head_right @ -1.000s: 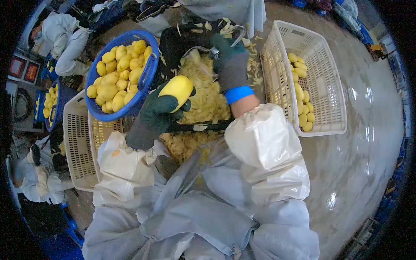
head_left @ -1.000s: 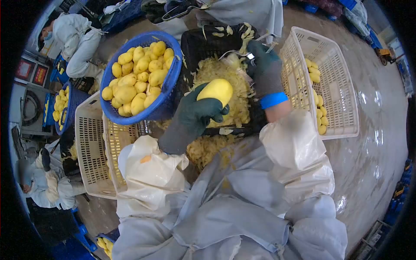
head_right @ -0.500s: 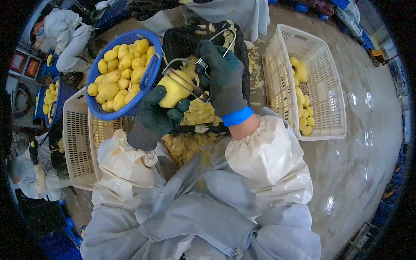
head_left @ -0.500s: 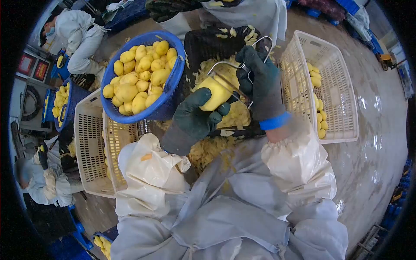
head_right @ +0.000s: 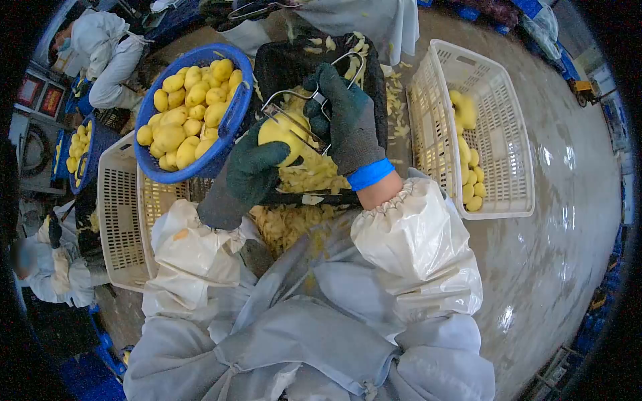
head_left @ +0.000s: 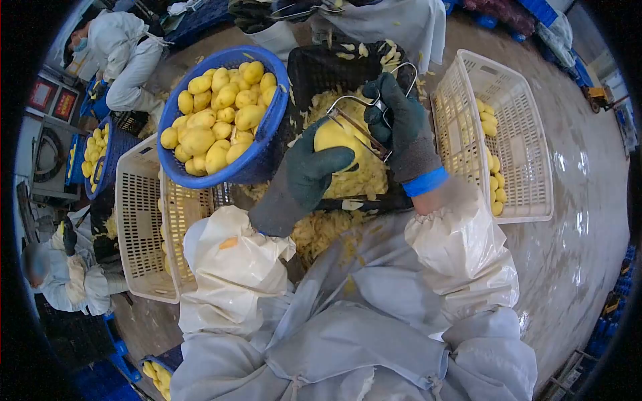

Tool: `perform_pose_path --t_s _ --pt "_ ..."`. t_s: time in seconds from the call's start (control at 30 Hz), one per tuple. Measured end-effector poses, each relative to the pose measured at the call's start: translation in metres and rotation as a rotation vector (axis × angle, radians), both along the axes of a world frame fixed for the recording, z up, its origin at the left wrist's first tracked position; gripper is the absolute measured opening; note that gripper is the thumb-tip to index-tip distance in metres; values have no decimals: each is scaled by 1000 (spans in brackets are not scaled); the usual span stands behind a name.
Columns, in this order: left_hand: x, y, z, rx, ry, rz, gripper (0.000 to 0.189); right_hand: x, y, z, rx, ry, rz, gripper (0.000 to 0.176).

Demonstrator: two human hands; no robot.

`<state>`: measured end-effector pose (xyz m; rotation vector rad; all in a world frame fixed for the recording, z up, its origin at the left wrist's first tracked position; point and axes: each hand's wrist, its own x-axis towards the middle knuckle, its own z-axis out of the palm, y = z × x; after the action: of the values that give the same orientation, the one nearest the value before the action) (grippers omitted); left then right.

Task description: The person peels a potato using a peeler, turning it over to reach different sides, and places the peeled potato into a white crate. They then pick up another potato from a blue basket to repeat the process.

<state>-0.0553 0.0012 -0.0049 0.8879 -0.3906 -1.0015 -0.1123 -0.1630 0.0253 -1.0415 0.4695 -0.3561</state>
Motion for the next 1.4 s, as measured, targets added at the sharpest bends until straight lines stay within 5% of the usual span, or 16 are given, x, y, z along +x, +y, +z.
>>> perform_pose_path --t_s 0.33,0.5,0.7,0.77,0.83,0.93,0.97,1.07,1.13,1.17,1.27,1.33,1.4 --pt "-9 2 11 -71 342 36 48 -2 2 -7 110 8 31 34" --pt "-6 2 6 40 16 67 51 2 -6 0 125 -85 -75 28" --pt "-13 4 26 297 -122 82 51 4 -10 -2 -343 -13 -69 17" --pt "-16 7 19 294 -250 103 52 23 -33 -22 -403 -77 -419 20" --pt "-10 11 22 298 -387 117 53 23 -36 -10 -212 -139 -393 21" --pt "-5 10 20 455 -750 203 53 1 -5 7 -469 -19 -106 19" --pt "-5 10 20 455 -744 195 53 -1 19 17 -324 14 -96 19" --pt "-11 10 18 514 -979 300 51 11 -12 -12 -432 -11 -75 20" --pt "-15 9 25 461 -1028 319 50 30 -39 -34 -641 -142 -449 20" --pt "-13 9 28 408 -1070 327 50 29 -41 -37 -638 -147 -455 20" --pt "-13 9 25 495 -1018 292 54 -1 -2 15 -268 43 -120 19" --pt "-13 13 24 707 -1203 160 57 -1 2 2 -456 -31 -114 20" --pt "-16 9 11 561 -1311 315 58 10 -24 -19 -578 -80 -155 20"
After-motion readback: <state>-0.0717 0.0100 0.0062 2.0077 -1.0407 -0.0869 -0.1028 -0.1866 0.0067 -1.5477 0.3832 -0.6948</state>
